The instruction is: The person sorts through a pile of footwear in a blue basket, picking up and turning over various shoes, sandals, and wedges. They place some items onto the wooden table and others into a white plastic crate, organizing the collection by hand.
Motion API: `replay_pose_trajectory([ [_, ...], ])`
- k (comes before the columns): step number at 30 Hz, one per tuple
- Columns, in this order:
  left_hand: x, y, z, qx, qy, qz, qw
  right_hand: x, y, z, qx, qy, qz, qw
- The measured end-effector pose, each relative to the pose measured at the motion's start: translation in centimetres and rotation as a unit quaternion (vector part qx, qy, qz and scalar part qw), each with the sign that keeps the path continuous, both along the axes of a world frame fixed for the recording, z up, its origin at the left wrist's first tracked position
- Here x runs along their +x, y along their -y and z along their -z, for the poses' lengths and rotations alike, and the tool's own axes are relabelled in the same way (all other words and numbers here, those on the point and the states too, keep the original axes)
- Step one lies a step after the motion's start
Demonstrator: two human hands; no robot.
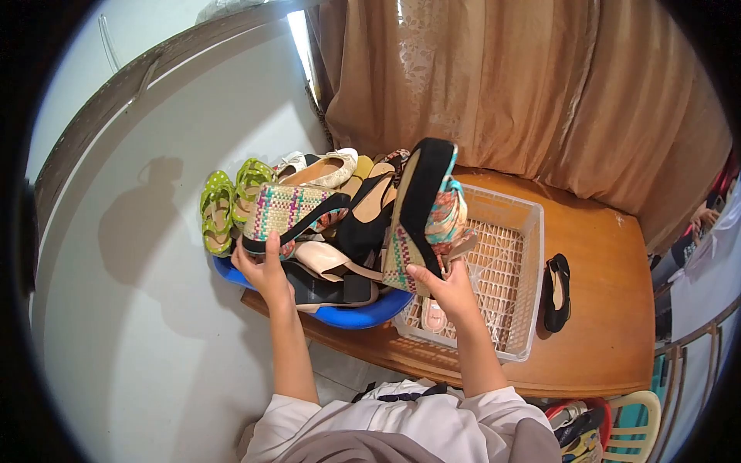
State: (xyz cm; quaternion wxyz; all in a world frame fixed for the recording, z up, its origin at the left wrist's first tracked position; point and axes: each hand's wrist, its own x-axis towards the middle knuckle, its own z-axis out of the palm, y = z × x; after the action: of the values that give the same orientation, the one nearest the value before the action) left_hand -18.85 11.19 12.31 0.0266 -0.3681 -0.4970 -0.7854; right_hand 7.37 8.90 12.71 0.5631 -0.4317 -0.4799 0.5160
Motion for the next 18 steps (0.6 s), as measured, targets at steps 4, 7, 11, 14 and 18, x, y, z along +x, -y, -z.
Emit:
replay_pose_trajectory([
  [4,1.6,0.9,-4.6,0.111,0.199,0.159,0.961,1.1,-0.6,1.0,0.006,-0.072,0.012,0.997],
  [7,0.5,0.5,-6.5,0.183,0.287,0.214,0.916,1.8,-0.6,0.8,0.033,-0.061,0.072,0.995],
  [11,1.3,1.6,-10.0,0.147,0.364,0.296,0.871,2.5,-0.1,0.0,0.047,-0.047,0.094,0.993],
  [14,3.5,3.3,-11.4,0.049,0.370,0.370,0.850,2.8,0.8,-0.3,0.056,-0.034,0.076,0.995],
  [18,3.7,2.4,-8.5,-0.036,0.325,0.492,0.807,3.5,2.4,-0.5,0.072,0.028,0.051,0.996],
])
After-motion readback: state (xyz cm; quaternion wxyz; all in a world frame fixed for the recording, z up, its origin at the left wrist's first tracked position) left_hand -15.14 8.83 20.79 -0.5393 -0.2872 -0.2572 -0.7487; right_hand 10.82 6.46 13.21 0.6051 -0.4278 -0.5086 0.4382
